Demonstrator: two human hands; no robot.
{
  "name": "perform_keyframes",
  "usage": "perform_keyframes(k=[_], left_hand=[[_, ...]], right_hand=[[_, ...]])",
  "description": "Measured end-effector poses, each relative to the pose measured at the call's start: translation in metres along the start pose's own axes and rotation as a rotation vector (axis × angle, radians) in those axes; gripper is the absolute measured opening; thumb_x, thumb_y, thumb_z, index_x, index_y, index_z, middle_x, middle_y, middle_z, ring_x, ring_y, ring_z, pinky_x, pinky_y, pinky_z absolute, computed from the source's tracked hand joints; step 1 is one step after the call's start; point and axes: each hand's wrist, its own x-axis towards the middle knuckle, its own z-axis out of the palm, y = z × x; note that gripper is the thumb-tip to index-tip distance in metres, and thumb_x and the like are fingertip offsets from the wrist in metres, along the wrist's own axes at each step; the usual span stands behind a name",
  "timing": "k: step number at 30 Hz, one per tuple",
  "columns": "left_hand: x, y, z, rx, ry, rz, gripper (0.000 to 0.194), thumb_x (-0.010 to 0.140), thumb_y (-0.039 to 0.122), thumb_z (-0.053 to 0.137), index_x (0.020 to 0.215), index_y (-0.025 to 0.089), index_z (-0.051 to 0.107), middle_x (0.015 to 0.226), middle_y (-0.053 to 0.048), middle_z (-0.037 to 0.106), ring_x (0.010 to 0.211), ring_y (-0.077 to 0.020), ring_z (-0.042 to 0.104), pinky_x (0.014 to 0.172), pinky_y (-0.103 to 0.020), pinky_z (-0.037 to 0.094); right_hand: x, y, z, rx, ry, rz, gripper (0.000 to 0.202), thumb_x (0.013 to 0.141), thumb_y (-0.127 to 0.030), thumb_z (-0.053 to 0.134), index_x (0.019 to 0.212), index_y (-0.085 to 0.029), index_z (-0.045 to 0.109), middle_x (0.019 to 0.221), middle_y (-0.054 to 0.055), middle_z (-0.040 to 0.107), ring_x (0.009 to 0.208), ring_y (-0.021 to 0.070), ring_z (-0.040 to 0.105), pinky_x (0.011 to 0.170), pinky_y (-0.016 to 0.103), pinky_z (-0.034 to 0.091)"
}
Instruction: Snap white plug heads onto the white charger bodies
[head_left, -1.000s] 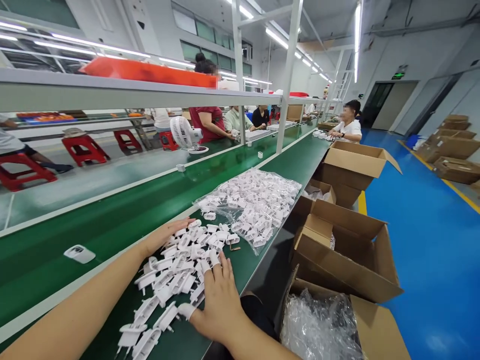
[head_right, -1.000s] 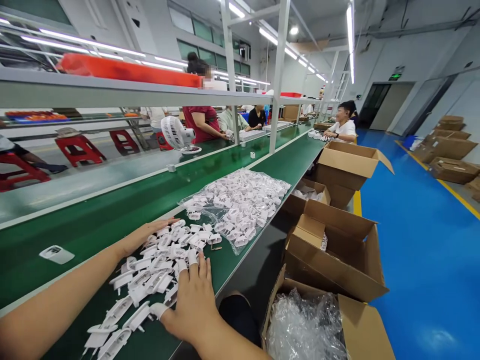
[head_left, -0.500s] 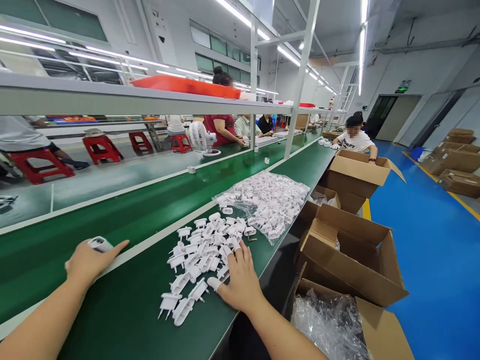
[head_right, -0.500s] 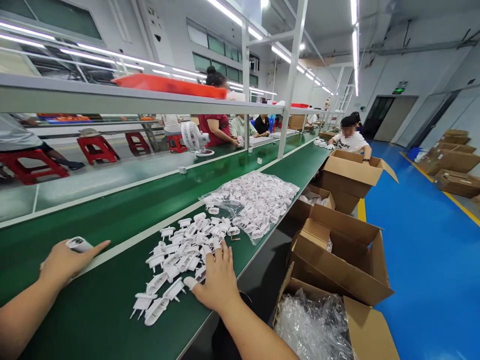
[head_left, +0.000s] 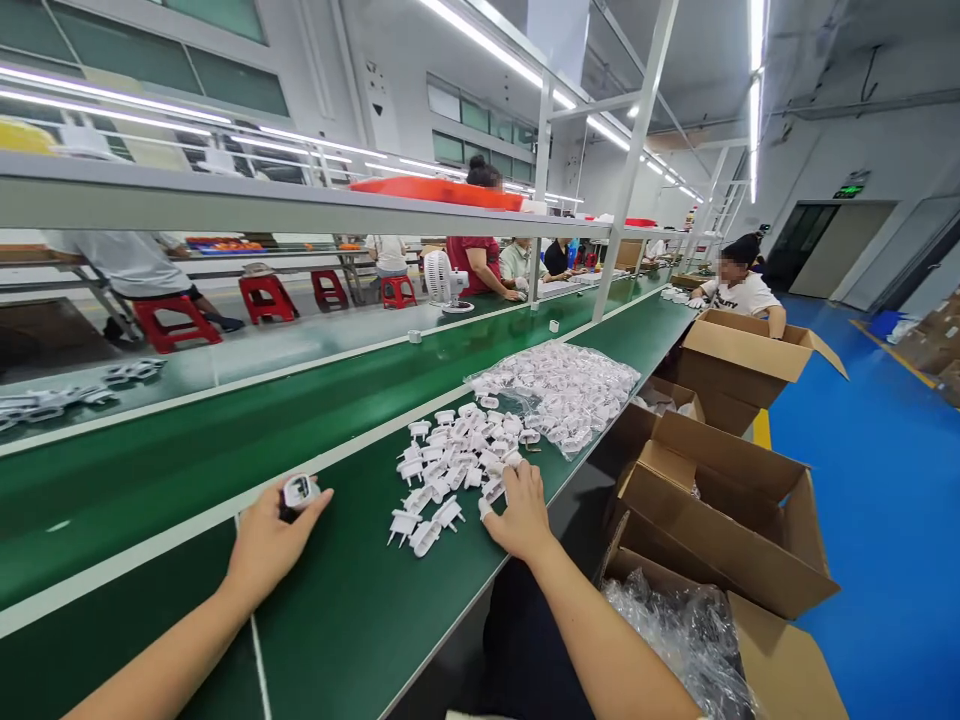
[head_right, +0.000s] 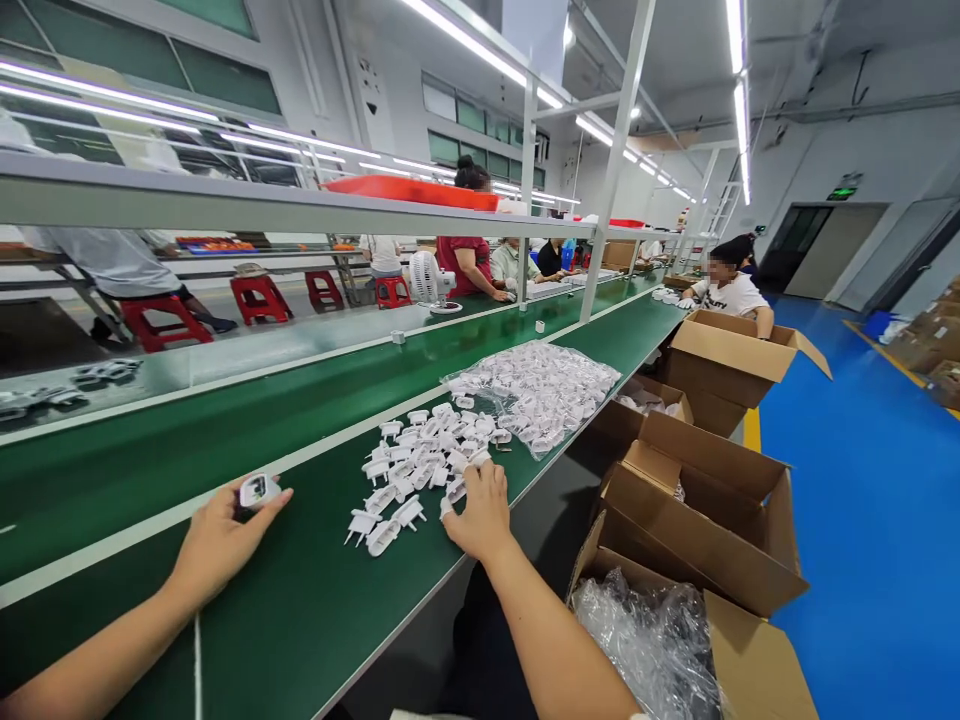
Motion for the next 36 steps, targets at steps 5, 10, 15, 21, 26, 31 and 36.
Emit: perform_keyframes(k=[5, 10, 15, 21, 26, 31, 36], left_hand=[[-0.076, -0.001, -0.02, -0.261, -0.157, -0.08, 0.076, 0.076, 0.075, 0.064, 0.134, 0.025, 0.061, 0.131, -0.011, 0.071, 0.111, -0.036, 0.07, 0.1, -0.048, 0.056], [-0.106, -0.006, -0.023, -0.252, -0.251, 0.007, 0.074, 0.082, 0.074, 0.061, 0.144, 0.033, 0.058, 0.139, -0.007, 0.068, 0.123, -0.0358, 0.063, 0.108, -0.052, 0.05], [-0.106, -0.002, -0.023, -0.288, -0.329, 0.07, 0.075, 0.088, 0.065, 0.057, 0.154, 0.03, 0.048, 0.146, -0.008, 0.064, 0.126, -0.0332, 0.061, 0.11, -0.052, 0.049], [-0.106, 0.005, -0.029, -0.45, -0.314, 0.032, 0.081, 0.081, 0.066, 0.068, 0.148, 0.025, 0.049, 0.149, -0.012, 0.06, 0.127, -0.0318, 0.063, 0.111, -0.048, 0.05], [-0.103, 0.009, -0.034, -0.359, -0.358, 0.04, 0.068, 0.08, 0.07, 0.064, 0.131, 0.025, 0.066, 0.124, -0.011, 0.071, 0.113, -0.0334, 0.068, 0.103, -0.05, 0.054], [-0.103, 0.007, -0.036, -0.346, -0.409, 0.081, 0.069, 0.081, 0.071, 0.064, 0.136, 0.029, 0.067, 0.124, -0.011, 0.07, 0.117, -0.034, 0.066, 0.107, -0.052, 0.051], [-0.105, 0.005, -0.034, -0.424, -0.404, 0.03, 0.074, 0.079, 0.07, 0.072, 0.138, 0.027, 0.059, 0.132, -0.01, 0.067, 0.12, -0.0313, 0.065, 0.109, -0.049, 0.05]], right_hand=[[0.003, 0.005, 0.004, 0.074, 0.013, -0.062, 0.02, 0.087, -0.02, 0.066, 0.106, -0.019, 0.07, 0.113, 0.009, 0.053, 0.103, 0.0244, 0.058, 0.095, 0.041, 0.05], [0.004, 0.009, 0.008, 0.168, 0.065, -0.135, 0.014, 0.091, -0.027, 0.069, 0.103, -0.021, 0.071, 0.121, 0.009, 0.055, 0.1, 0.021, 0.065, 0.091, 0.036, 0.054], [0.003, 0.012, 0.011, 0.178, 0.126, -0.199, 0.01, 0.092, -0.021, 0.06, 0.096, -0.021, 0.069, 0.111, 0.01, 0.055, 0.104, 0.0268, 0.061, 0.092, 0.043, 0.053], [0.008, 0.003, 0.006, 0.206, 0.092, -0.316, 0.016, 0.082, -0.008, 0.058, 0.076, -0.022, 0.063, 0.098, 0.009, 0.057, 0.101, 0.0272, 0.059, 0.095, 0.047, 0.052], [0.019, -0.019, -0.001, 0.33, 0.126, -0.325, 0.01, 0.085, -0.017, 0.063, 0.078, -0.022, 0.069, 0.106, 0.011, 0.061, 0.101, 0.0269, 0.064, 0.094, 0.047, 0.055], [0.023, -0.059, 0.001, 0.518, 0.17, -0.247, 0.014, 0.092, -0.03, 0.067, 0.098, -0.024, 0.078, 0.129, 0.013, 0.06, 0.127, 0.0279, 0.06, 0.113, 0.048, 0.048], [0.015, -0.101, 0.019, 0.758, 0.009, -0.175, 0.037, 0.084, -0.037, 0.077, 0.119, -0.027, 0.076, 0.126, 0.011, 0.062, 0.118, 0.0262, 0.067, 0.101, 0.043, 0.059]])
